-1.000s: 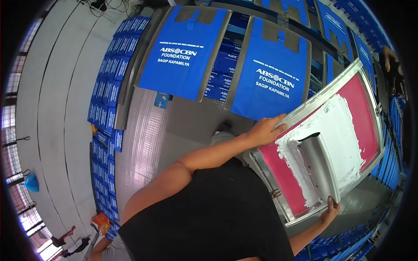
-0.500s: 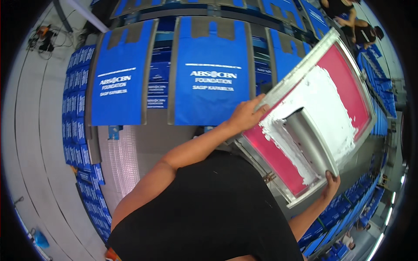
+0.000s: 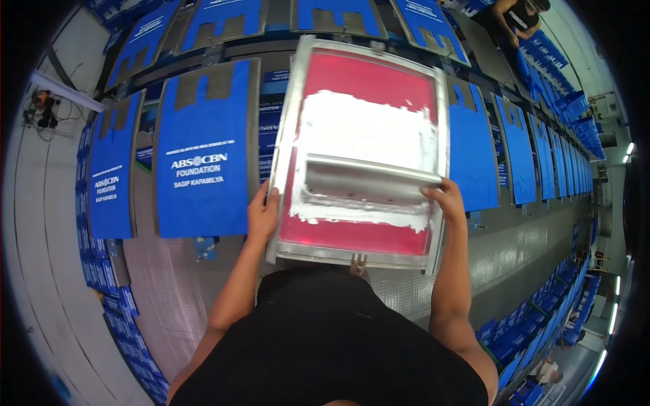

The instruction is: The person uses a squeegee to spread white ink across a red screen printing frame. They repeatedly pull the squeegee from the top to the bottom of the frame to ensure even coverage of the ink over the mesh surface.

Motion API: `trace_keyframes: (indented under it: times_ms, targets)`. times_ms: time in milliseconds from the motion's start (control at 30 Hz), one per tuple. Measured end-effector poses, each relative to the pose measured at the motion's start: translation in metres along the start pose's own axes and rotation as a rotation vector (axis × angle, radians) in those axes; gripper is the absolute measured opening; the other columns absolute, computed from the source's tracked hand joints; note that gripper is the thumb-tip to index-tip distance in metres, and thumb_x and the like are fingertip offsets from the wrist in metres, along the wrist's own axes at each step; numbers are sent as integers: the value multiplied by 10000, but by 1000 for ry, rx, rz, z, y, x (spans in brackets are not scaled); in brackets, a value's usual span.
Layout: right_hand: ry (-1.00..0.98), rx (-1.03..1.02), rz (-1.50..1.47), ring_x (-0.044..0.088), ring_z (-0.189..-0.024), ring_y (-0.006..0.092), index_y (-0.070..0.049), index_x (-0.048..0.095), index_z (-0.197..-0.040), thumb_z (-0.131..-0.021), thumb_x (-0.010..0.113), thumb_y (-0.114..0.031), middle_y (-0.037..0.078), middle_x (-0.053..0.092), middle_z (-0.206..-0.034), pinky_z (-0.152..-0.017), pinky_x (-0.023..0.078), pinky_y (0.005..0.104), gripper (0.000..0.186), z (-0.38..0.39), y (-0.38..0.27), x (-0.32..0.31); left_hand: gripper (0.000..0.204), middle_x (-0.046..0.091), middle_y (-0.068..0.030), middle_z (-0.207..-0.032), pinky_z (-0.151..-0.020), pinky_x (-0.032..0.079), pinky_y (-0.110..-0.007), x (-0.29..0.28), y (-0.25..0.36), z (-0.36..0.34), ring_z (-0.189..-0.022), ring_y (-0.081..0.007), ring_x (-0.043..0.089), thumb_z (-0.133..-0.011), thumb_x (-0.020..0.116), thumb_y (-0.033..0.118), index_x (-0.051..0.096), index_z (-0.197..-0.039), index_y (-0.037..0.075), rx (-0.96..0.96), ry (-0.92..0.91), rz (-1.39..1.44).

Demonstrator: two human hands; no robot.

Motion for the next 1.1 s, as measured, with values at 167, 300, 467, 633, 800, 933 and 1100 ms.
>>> trace_keyframes:
  times_ms: [167, 300, 467, 633, 800, 933, 1100]
  targets:
    - [-208, 51, 9, 633, -797, 149, 27, 702, -972, -686, 804, -129, 84, 697, -856, -746, 487, 281, 341, -48, 4, 9, 472, 628, -167, -1194, -923, 451, -301, 7, -22, 32, -1076, -185, 585, -971, 563, 306, 525, -1310, -20, -60, 127, 70]
    - [-276, 37, -60, 642, -820, 152, 40, 699, -983, -674, 817, -140, 99, 703, -870, -745, 496, 283, 377, -73, 16, 3, 488, 628, -149, -1187, -925, 439, -292, 18, 6, 34, -1064, -177, 576, -984, 536, 328, 518, -1312, -32, -88, 156, -23]
    - [-259, 30, 0, 648, -859, 177, 56, 680, -1031, -641, 845, -175, 133, 703, -915, -750, 502, 289, 483, -91, 31, -5, 496, 625, -155, -1198, -937, 437, -293, 24, 1, 27, -1080, -190, 579, -978, 539, 334, 519, -1307, -36, -131, 181, -3]
    - [-237, 42, 42, 653, -868, 208, 37, 670, -1085, -625, 862, -235, 140, 702, -932, -737, 501, 285, 567, -113, 41, -6, 523, 573, -198, -1290, -1003, 404, -327, 30, -14, 13, -1195, -260, 541, -969, 543, 366, 513, -1322, -19, -152, 199, -124]
    - [-264, 16, 57, 640, -840, 159, 18, 687, -1066, -647, 853, -243, 97, 703, -920, -749, 483, 260, 521, -120, 60, 2, 577, 587, -194, -1273, -986, 413, -324, 33, -15, 14, -1169, -260, 555, -953, 555, 430, 512, -1335, 0, -161, 191, -104]
    - [-306, -8, -38, 616, -796, 139, -1, 697, -1049, -679, 844, -220, 73, 696, -912, -745, 467, 254, 454, -107, 62, 15, 624, 586, -161, -1272, -983, 399, -317, 34, -32, 11, -1158, -222, 535, -937, 555, 500, 506, -1362, 45, -193, 178, -52]
    - [-284, 23, 2, 627, -856, 147, 2, 692, -1078, -679, 845, -215, 80, 698, -939, -791, 476, 268, 479, -109, 69, 11, 603, 620, -199, -1187, -923, 443, -298, 38, -36, 11, -1070, -216, 593, -952, 556, 435, 487, -1353, -11, -108, 156, -12]
Point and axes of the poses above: each hand's wrist, its own z-axis away from the middle knuckle, its own x-axis out of the palm, y = z × x, the point moved 7 cm from there along -z, towards the middle knuckle
